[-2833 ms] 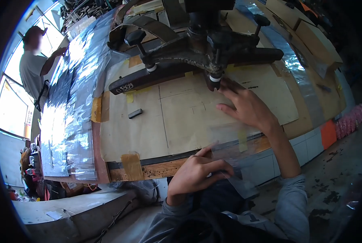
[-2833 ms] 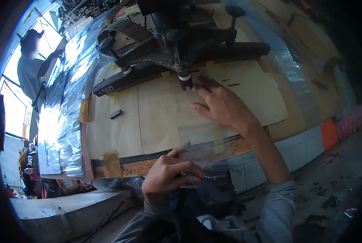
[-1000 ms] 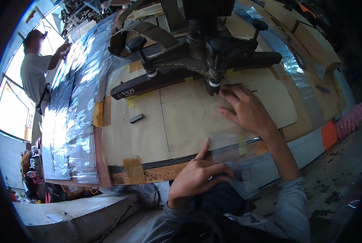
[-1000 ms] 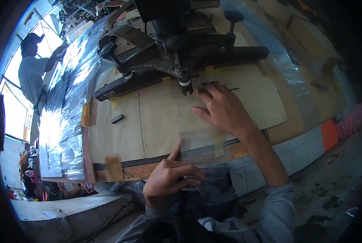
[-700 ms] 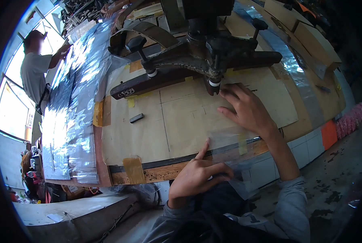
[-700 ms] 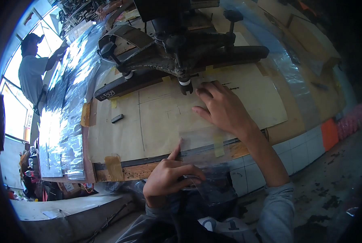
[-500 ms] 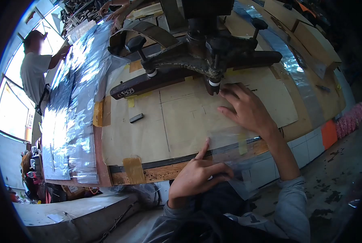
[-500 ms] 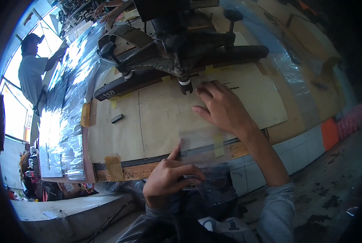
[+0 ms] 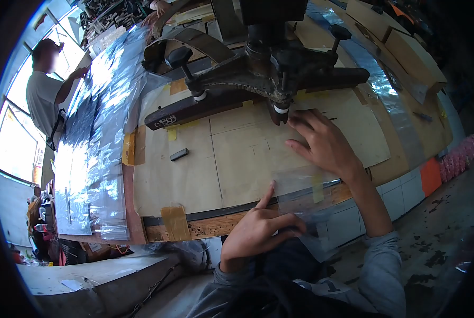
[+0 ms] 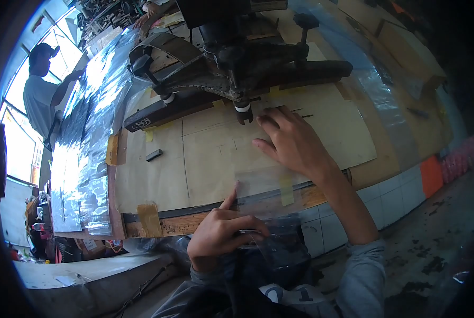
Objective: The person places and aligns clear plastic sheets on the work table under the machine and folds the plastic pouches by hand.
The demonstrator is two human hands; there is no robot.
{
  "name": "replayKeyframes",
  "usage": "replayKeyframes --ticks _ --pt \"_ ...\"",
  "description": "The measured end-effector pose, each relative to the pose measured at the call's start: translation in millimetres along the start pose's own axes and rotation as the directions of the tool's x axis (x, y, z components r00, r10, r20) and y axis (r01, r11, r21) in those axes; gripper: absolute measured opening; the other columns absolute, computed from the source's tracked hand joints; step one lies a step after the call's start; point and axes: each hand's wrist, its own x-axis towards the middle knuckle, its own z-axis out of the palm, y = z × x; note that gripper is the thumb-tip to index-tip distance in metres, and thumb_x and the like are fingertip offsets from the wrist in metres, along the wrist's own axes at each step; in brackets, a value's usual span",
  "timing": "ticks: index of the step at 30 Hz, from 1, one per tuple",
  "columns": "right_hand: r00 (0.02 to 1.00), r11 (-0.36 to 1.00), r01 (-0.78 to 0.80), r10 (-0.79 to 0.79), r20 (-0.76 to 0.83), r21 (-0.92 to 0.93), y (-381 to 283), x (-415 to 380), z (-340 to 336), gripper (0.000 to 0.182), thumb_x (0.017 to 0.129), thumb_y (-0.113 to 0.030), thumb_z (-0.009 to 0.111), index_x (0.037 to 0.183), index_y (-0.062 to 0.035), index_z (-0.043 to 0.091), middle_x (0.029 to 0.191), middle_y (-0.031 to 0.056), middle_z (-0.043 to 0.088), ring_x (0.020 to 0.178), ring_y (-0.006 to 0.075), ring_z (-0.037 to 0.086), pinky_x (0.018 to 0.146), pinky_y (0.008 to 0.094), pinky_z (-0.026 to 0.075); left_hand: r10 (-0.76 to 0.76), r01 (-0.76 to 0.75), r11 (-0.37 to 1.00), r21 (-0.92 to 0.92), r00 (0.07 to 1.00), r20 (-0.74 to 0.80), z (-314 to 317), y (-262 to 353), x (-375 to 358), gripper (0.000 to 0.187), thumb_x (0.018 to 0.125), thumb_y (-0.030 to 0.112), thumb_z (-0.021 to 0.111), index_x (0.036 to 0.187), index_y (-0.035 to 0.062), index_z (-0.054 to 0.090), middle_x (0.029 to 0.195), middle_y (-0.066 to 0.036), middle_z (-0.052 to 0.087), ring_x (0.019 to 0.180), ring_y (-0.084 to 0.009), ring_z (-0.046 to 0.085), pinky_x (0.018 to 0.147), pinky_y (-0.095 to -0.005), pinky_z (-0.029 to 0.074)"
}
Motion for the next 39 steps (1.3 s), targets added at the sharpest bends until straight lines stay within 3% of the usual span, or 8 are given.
replayKeyframes --ticks 17,30,39 --pt "1.0 0.999 -0.011 0.011 -0.004 0.049 -1 -2 0 0.042 0.086 -0.028 0.065 0.111 0.0045 0.061 0.114 0.0152 0.058 0.108 0.0297 0.054 0.095 0.0382 0.046 0.005 -0.005 1.0 0.005 1.0 0.018 0 -2 -1 0.014 0.081 0.016 0.07 0.094 0.0152 0.066 0.076 -0.003 0.069 0.08 -0.0268 0.068 0.118 -0.0538 0.012" --pt "0.993 0.981 -0.112 0.114 -0.007 0.158 1 -9 2 0.041 0.088 -0.029 0.065 0.115 0.0015 0.061 0.121 0.0171 0.057 0.112 0.033 0.056 0.096 0.0394 0.047 -0.022 0.022 1.0 -0.018 1.0 0.002 2 -2 -3 0.014 0.079 0.011 0.071 0.091 0.0137 0.067 0.078 -0.001 0.071 0.078 -0.026 0.069 0.117 -0.0555 0.013" --pt "0.978 0.965 -0.175 0.192 -0.075 0.195 7 -7 3 0.032 0.088 -0.02 0.065 0.108 0.005 0.062 0.113 0.0185 0.057 0.104 0.034 0.059 0.092 0.0393 0.049 0.035 -0.047 0.941 -0.336 0.998 -0.044 -9 -6 -11 0.007 0.08 0.01 0.072 0.084 0.0046 0.07 0.077 -0.002 0.071 0.074 -0.0199 0.071 0.116 -0.0549 0.016"
